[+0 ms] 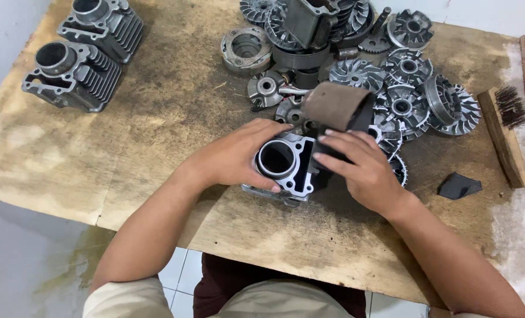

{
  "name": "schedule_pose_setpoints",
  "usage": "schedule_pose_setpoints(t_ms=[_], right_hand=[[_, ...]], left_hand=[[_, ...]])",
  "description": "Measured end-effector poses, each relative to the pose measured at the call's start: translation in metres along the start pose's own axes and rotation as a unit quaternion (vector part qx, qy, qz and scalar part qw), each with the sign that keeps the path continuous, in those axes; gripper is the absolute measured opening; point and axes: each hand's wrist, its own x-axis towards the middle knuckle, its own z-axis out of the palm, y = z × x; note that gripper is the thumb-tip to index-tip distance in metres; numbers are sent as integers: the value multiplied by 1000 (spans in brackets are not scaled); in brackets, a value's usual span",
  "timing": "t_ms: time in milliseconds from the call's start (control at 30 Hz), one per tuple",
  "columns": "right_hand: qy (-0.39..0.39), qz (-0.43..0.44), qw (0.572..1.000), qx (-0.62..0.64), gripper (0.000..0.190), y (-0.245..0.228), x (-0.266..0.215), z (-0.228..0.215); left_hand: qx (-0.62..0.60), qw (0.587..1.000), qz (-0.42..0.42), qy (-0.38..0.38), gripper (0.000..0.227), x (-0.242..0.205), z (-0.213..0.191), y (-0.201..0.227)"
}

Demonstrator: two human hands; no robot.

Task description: The person smooths the surface of a metal engine cylinder block using a sanding block held in the right hand. After finishing, they place the cylinder block on a stack of similar blocks and pick up a metal fan-like part to continue sanding its surface.

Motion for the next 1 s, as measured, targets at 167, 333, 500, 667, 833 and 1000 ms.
schedule_pose_setpoints(t_ms=[167,333,500,667,833,1000], right_hand=[[1,-8,1000,4,33,-4,9,-6],[-26,-26,999,3,33,-12,16,-12],[-43,-26,999,21,28,-13,8,-11],[-39,-61,997,3,33,-24,10,-15],[-42,-54,997,-28,32,-26,14,-18],[-62,-116,991,-17,37,-23,-9,-8]], left_hand=[[2,1000,21,12,109,0,5,-8],[-1,1000,23,11,109,0,5,-9],[13,999,48,20,101,-1,6,-11],[6,999,42,21,100,0,11,-16],[8,999,46,25,100,0,9,-13],[10,998,53,27,99,1,12,-19]])
